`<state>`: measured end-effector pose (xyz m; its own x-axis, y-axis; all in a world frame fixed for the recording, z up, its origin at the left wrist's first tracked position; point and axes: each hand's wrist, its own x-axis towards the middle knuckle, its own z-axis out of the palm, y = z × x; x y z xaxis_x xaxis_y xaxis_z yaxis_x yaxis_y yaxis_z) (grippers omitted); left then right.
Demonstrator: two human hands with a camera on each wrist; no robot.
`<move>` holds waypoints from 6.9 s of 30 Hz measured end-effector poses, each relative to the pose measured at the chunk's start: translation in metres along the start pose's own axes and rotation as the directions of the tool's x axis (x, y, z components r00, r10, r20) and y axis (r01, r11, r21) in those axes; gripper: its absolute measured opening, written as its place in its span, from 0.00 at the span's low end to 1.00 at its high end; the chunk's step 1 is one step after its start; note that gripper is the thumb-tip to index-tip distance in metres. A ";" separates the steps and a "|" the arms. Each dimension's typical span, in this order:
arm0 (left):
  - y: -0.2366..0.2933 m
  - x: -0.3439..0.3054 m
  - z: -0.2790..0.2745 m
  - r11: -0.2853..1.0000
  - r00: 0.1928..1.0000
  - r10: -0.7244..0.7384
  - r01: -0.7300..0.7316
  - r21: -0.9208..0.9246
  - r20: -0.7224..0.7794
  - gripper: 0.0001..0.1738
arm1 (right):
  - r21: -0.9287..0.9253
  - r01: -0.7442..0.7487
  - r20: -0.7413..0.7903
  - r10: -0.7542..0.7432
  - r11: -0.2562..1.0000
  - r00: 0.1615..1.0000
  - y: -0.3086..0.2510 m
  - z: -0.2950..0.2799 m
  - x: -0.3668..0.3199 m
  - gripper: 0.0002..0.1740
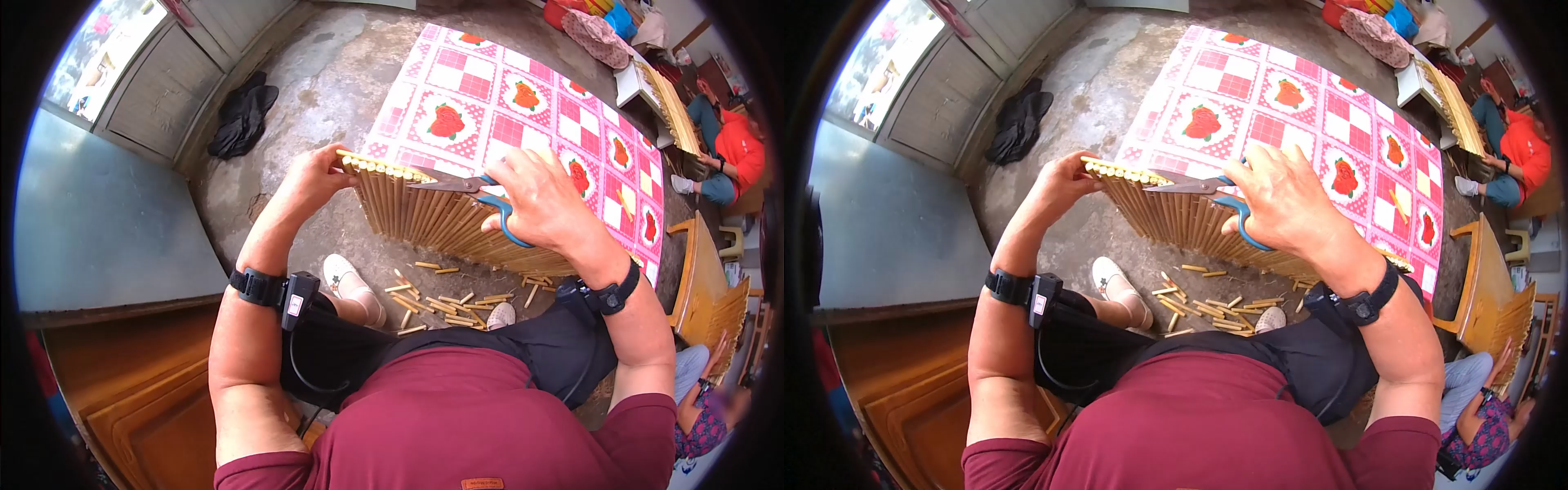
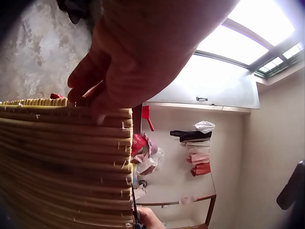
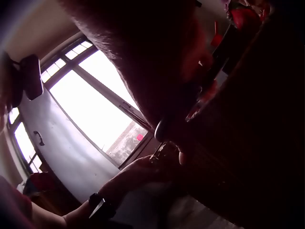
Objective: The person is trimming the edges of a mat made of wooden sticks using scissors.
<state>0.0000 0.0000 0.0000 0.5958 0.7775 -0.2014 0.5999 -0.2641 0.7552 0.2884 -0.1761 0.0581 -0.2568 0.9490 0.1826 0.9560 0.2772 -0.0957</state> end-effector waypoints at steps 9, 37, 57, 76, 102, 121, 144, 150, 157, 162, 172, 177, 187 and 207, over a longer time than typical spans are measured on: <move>-0.009 -0.004 0.001 0.999 0.999 0.034 -0.034 0.001 -0.028 0.16 | -0.128 0.082 0.056 -0.075 0.988 0.996 -0.020 0.001 0.017 0.30; -0.011 -0.004 -0.003 0.989 0.999 0.040 -0.038 -0.145 0.010 0.17 | -0.175 0.070 -0.048 -0.079 0.982 0.996 -0.023 0.012 0.015 0.29; -0.019 -0.001 0.004 0.974 0.999 0.049 -0.046 -0.222 0.009 0.18 | -0.172 0.045 0.037 -0.039 0.984 0.999 -0.050 0.012 0.058 0.32; -0.017 -0.001 0.009 0.981 0.999 0.048 -0.050 -0.187 -0.014 0.17 | -0.265 0.092 0.136 -0.058 0.960 0.989 -0.056 0.009 0.060 0.24; 0.015 -0.007 0.002 0.802 0.880 0.474 -0.415 0.429 -0.035 0.53 | 0.102 -0.721 0.218 0.692 0.685 0.689 0.083 -0.040 -0.073 0.24; 0.135 0.003 0.126 0.396 0.689 0.683 -0.627 0.672 0.241 0.46 | 0.239 -0.837 0.441 0.713 0.492 0.545 0.172 -0.027 -0.196 0.20; 0.175 0.003 0.127 0.665 0.776 0.349 -0.599 0.445 0.525 0.24 | -0.015 -0.806 0.567 0.669 0.592 0.481 0.175 -0.006 -0.194 0.25; 0.173 0.000 0.127 0.633 0.760 0.389 -0.631 0.448 0.521 0.25 | -0.042 -0.818 0.596 0.672 0.573 0.440 0.167 0.003 -0.185 0.25; 0.166 0.002 0.128 0.622 0.742 0.440 -0.658 0.424 0.506 0.25 | 0.027 -0.786 0.550 0.647 0.618 0.528 0.163 0.001 -0.186 0.23; 0.164 -0.004 0.122 0.611 0.762 0.388 -0.634 0.475 0.519 0.21 | 0.215 -0.776 0.298 0.716 0.594 0.631 0.164 -0.023 -0.195 0.27; 0.138 -0.002 0.070 0.678 0.850 0.281 -0.505 0.534 0.446 0.19 | 0.334 -0.592 0.010 0.625 0.734 0.781 0.150 -0.027 -0.213 0.36; 0.152 -0.015 0.076 0.598 0.816 0.402 -0.577 0.556 0.415 0.41 | 0.411 -0.521 0.031 0.559 0.748 0.828 0.130 -0.035 -0.214 0.35; 0.159 -0.031 0.153 0.490 0.713 0.628 -0.674 0.554 0.313 0.29 | 0.424 -0.372 -0.069 0.439 0.826 0.896 0.123 -0.039 -0.240 0.33; 0.160 -0.002 0.162 0.429 0.635 0.754 -0.671 0.605 0.169 0.24 | 0.138 -0.216 -0.105 0.232 0.966 0.967 0.109 -0.067 -0.251 0.23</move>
<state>0.1812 -0.1359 0.0204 0.9207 0.1978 0.3363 0.1805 -0.9801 0.0823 0.4661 -0.3939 0.0672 -0.0120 0.9662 0.2574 0.9600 0.0832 -0.2675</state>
